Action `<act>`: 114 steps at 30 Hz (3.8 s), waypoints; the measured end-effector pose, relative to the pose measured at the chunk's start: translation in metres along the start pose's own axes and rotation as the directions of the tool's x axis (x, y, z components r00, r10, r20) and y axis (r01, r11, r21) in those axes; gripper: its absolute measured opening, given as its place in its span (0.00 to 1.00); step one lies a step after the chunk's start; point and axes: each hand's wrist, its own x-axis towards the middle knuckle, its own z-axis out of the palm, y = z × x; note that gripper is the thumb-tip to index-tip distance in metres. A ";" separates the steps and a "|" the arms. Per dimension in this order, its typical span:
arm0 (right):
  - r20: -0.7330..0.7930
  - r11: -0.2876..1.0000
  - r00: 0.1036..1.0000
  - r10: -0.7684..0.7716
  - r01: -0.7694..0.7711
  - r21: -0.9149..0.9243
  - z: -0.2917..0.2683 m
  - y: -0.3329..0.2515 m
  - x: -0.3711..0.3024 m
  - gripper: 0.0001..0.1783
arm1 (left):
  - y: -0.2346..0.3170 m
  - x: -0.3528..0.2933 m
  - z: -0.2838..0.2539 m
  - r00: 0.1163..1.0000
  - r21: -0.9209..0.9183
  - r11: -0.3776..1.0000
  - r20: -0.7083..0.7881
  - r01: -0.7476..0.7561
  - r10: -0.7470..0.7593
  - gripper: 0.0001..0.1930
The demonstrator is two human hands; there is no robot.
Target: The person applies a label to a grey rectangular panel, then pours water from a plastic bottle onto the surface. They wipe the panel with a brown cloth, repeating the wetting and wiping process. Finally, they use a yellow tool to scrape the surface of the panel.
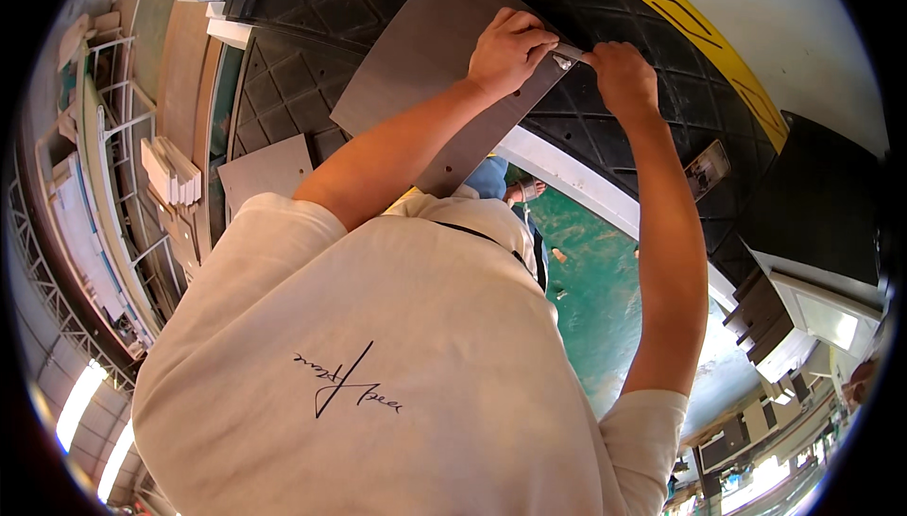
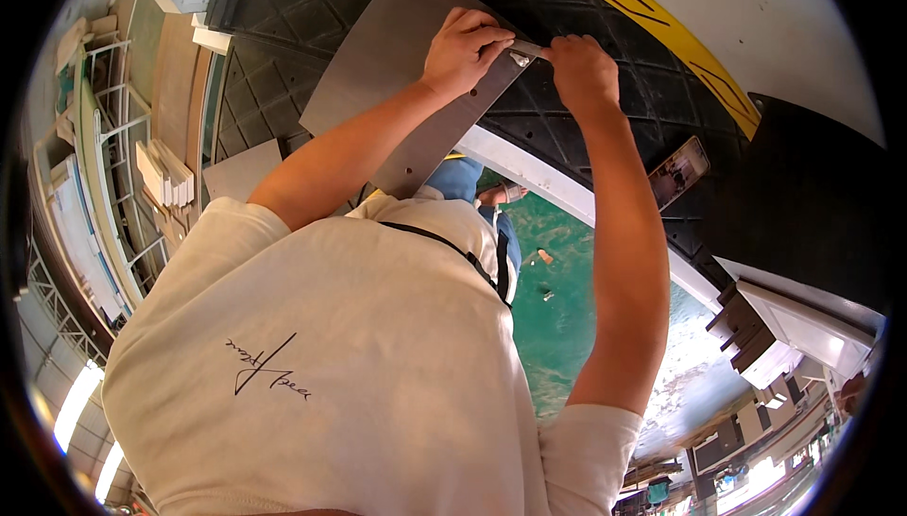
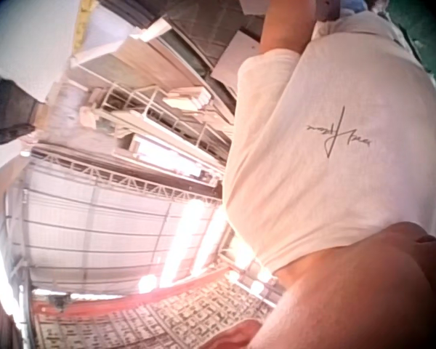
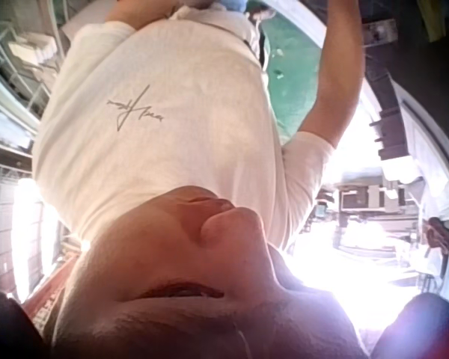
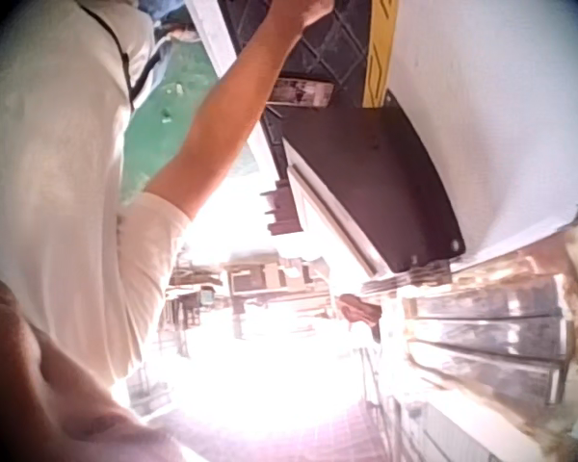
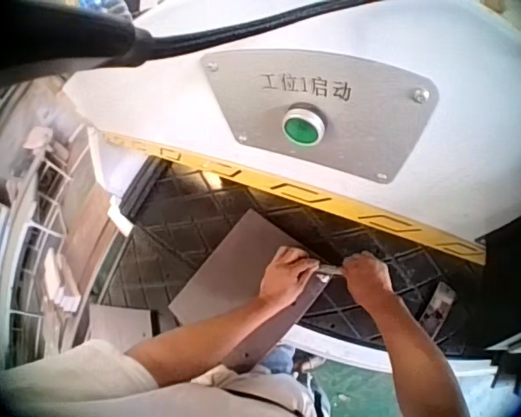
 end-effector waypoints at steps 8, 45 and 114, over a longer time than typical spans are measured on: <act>-0.022 0.999 0.999 -0.027 0.028 0.032 0.008 -0.013 -0.006 0.12 | -0.002 0.001 0.000 1.000 0.055 0.998 0.002 -0.020 0.020 0.02; -0.155 0.524 0.881 0.447 -0.118 0.844 0.006 -0.076 -0.098 0.08 | 0.068 -0.021 -0.036 0.663 -0.391 0.572 0.627 0.721 -0.408 0.12; 0.223 0.088 0.829 0.513 -0.309 0.947 -0.008 -0.133 -0.164 0.16 | 0.086 -0.053 -0.062 0.599 -0.243 0.799 0.781 0.550 -0.175 0.21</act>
